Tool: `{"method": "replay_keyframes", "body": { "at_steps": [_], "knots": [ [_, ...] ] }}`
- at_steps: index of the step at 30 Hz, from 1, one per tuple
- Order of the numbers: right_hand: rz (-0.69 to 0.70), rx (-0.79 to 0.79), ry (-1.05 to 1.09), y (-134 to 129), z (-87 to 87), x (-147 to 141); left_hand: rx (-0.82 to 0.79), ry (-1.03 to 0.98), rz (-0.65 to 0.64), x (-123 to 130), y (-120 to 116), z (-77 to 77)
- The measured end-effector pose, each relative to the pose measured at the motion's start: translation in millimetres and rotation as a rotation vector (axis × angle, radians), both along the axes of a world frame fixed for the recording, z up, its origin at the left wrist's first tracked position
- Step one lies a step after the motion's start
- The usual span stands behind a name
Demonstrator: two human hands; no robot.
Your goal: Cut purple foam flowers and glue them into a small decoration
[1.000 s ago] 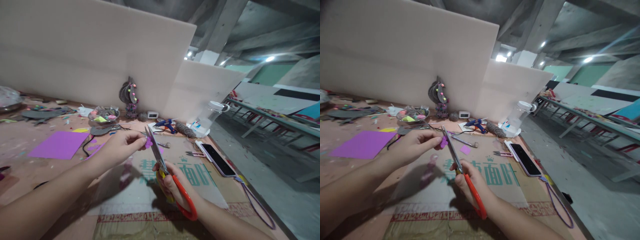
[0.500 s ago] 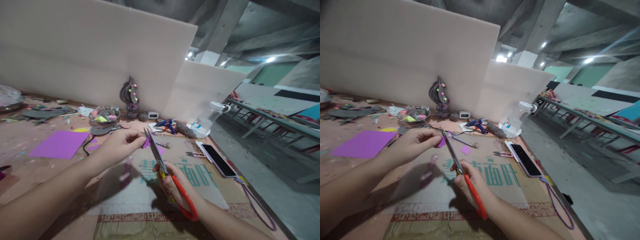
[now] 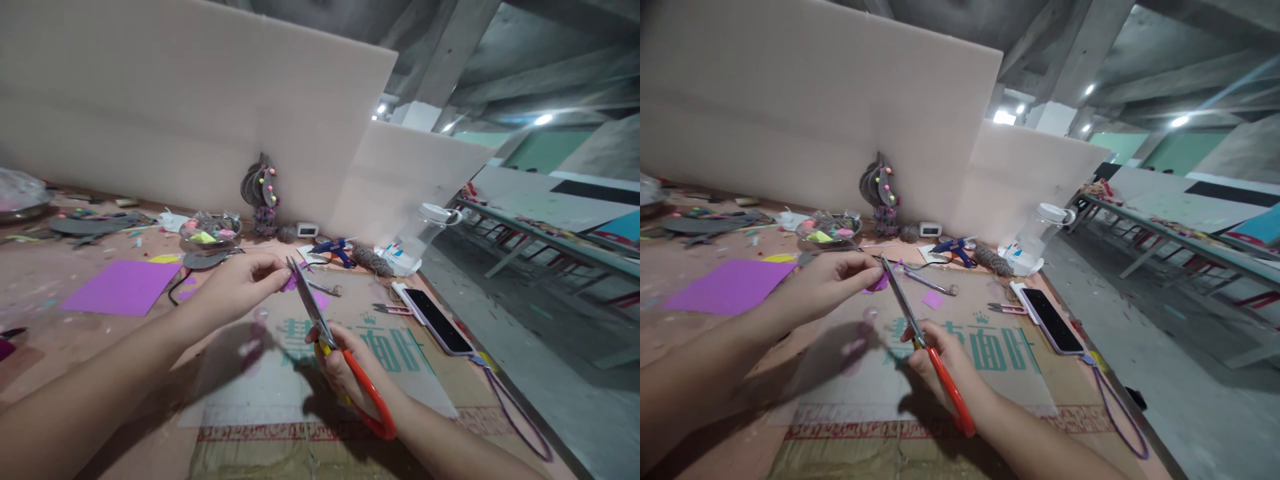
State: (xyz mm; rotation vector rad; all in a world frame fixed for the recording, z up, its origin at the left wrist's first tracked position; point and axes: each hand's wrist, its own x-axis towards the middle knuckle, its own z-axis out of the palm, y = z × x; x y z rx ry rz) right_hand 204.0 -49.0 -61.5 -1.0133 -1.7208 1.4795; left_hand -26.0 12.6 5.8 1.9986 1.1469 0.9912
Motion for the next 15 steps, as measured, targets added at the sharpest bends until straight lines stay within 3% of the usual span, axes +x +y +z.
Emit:
{"method": "replay_keyframes", "body": {
  "at_steps": [11, 15],
  "knots": [
    [0.032, -0.042, 0.035, 2.7, -9.0, -0.8, 0.008, 0.008, 0.004, -2.6, -0.6, 4.1],
    [-0.008, 0.032, -0.010, 5.2, -1.1, 2.6, -0.028, 0.095, -0.050, -11.6, 11.4, -1.6]
  ]
}}
